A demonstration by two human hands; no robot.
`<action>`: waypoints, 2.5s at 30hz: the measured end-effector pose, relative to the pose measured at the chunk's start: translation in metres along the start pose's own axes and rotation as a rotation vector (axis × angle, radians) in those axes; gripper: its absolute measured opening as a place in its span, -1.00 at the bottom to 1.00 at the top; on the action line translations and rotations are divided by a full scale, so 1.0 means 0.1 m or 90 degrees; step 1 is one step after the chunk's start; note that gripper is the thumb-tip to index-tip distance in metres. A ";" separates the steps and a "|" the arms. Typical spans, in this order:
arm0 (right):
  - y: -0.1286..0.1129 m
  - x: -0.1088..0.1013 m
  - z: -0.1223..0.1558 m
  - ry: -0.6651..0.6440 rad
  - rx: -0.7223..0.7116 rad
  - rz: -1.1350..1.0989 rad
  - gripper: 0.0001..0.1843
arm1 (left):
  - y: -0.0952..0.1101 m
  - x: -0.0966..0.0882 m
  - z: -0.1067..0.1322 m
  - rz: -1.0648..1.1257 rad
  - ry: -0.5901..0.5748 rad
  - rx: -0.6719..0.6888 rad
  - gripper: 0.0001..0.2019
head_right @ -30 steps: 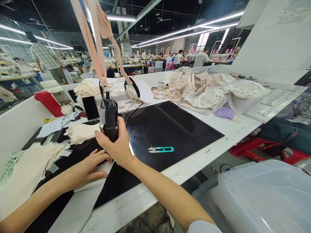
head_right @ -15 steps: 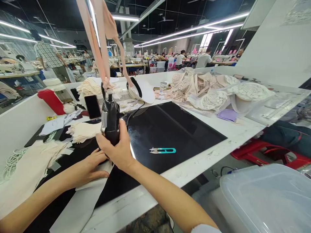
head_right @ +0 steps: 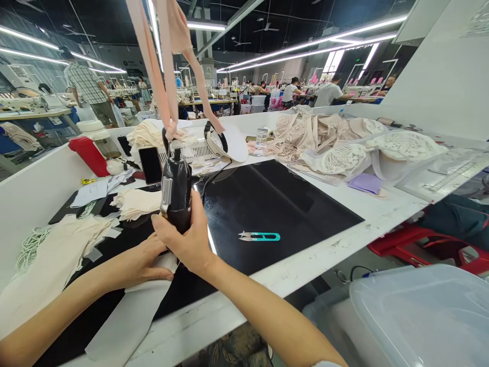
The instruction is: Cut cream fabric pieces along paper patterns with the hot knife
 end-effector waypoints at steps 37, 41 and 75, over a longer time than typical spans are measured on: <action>0.09 -0.09 0.17 0.014 0.015 0.054 -0.61 | 0.37 0.32 0.63 -0.170 0.260 -0.085 -0.83; 0.07 -0.11 0.16 0.019 0.017 0.049 -0.63 | 0.36 0.28 0.68 -0.153 0.275 -0.037 -0.72; -0.02 -0.04 0.12 0.001 0.003 0.005 -0.64 | 0.20 0.22 0.73 -0.142 0.259 0.030 -0.63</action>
Point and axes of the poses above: each hand's wrist, its own z-axis away from the middle knuckle, its own x-axis out of the palm, y = z × x, the point moved 9 cm from there along -z, towards the middle knuckle, and after that the axes turned 5 degrees about -y, right-handed, at the moved point
